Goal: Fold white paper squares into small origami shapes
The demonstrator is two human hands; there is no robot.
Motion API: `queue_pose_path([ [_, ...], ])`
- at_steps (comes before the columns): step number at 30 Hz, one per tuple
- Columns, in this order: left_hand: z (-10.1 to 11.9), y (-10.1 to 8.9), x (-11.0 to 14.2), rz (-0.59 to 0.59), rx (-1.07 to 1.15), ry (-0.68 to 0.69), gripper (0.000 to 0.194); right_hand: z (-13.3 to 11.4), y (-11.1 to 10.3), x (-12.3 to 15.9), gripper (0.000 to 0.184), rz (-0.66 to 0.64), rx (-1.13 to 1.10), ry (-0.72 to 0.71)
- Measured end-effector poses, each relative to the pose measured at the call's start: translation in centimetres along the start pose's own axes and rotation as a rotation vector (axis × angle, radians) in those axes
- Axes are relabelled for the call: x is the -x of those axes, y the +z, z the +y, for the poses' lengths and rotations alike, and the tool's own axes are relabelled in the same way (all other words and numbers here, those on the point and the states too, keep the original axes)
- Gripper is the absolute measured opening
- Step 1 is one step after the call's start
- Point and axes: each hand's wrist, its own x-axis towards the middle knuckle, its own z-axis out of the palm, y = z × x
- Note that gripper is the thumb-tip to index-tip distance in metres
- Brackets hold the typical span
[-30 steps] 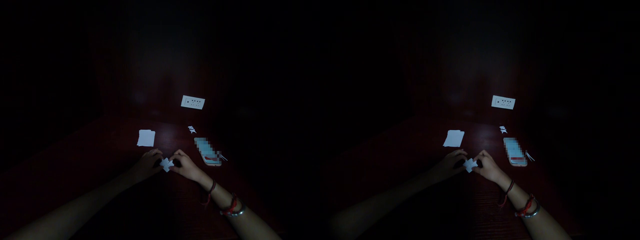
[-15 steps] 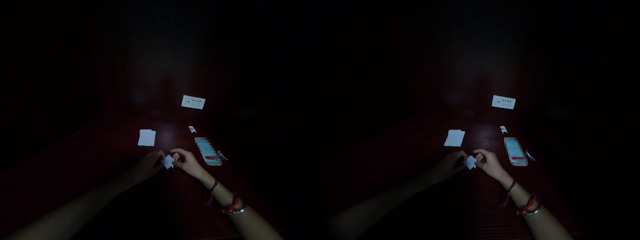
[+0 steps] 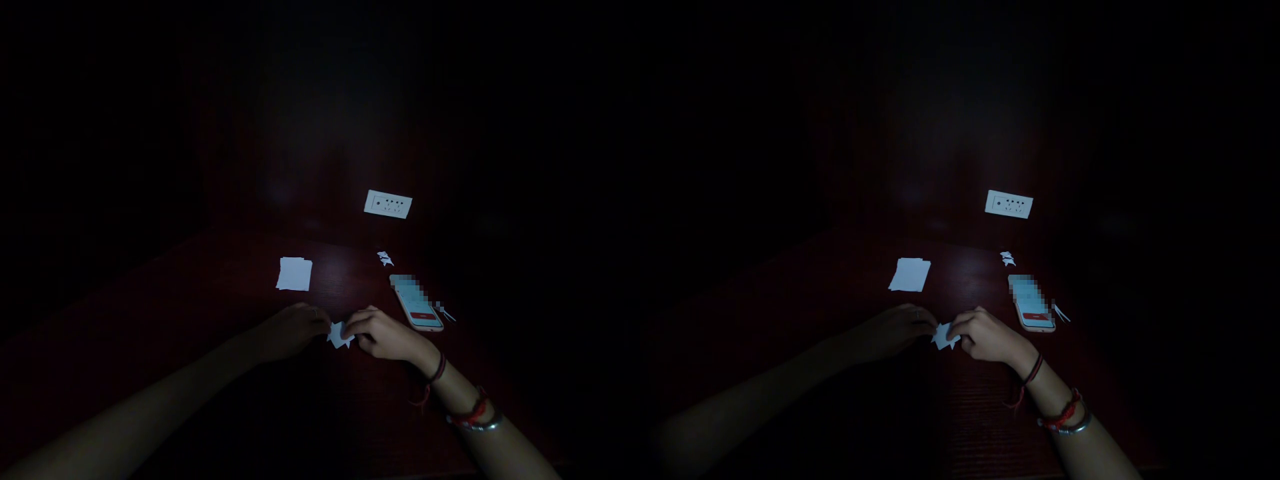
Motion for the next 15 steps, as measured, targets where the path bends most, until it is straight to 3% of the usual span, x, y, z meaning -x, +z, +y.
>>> queue_pose_path([
  [5,-0.26,0.30,0.50,0.013,0.043,0.012,0.033,0.39,0.00,-0.01,0.029,0.048,-0.044,0.035],
  [10,-0.18,0.24,0.64,0.015,-0.006,0.061,0.036,0.90,0.32,0.06,0.023,-0.001,-0.045,-0.018],
  [15,-0.10,0.21,0.93,-0.046,-0.029,0.010,0.041,0.89,0.19,0.12,0.024,-0.033,-0.044,-0.009],
])
